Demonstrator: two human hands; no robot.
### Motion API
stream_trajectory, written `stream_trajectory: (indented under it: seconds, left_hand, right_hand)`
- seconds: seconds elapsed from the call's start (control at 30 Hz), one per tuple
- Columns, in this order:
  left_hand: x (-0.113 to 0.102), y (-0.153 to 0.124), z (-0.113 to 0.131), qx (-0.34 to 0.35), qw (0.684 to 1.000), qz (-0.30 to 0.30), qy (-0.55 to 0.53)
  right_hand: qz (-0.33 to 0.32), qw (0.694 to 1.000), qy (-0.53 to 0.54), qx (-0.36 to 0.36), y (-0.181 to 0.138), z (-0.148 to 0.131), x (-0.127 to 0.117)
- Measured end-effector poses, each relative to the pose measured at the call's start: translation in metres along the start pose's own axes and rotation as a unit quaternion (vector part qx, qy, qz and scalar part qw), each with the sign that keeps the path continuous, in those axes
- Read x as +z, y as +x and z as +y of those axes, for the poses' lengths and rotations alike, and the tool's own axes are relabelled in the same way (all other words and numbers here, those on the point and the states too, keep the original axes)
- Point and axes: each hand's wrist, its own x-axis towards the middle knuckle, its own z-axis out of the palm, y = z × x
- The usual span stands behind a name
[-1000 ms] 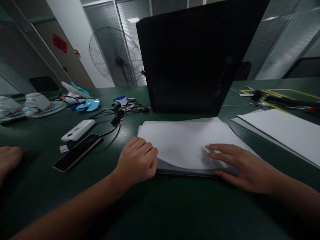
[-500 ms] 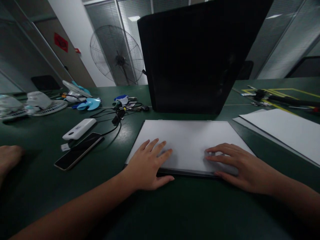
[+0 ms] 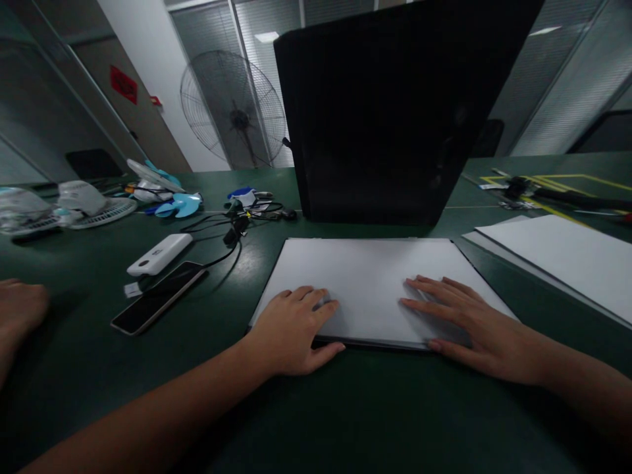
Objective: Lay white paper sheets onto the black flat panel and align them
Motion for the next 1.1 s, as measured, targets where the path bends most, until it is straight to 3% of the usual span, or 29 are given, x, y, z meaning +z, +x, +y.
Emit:
stream_trajectory:
  seconds: [0.37,0.83,0.93,1.1]
  left_hand:
    - [0.003,-0.001,-0.002,0.015,0.999,0.044,0.006]
    - [0.004,0.001,-0.002,0.004,0.999,0.042,0.014]
    - [0.004,0.001,-0.002,0.003,0.999,0.041,0.015]
    - [0.005,0.002,-0.003,0.003,0.999,0.035,0.012]
  right_hand:
    - [0.031,0.999,0.007,-0.013,-0.002,-0.004,-0.005]
    - [0.047,0.999,0.019,-0.014,-0.003,0.001,-0.002]
    - [0.074,0.997,0.013,0.034,-0.004,0.014,0.001]
    - [0.134,0.972,-0.02,0.192,-0.005,0.039,0.007]
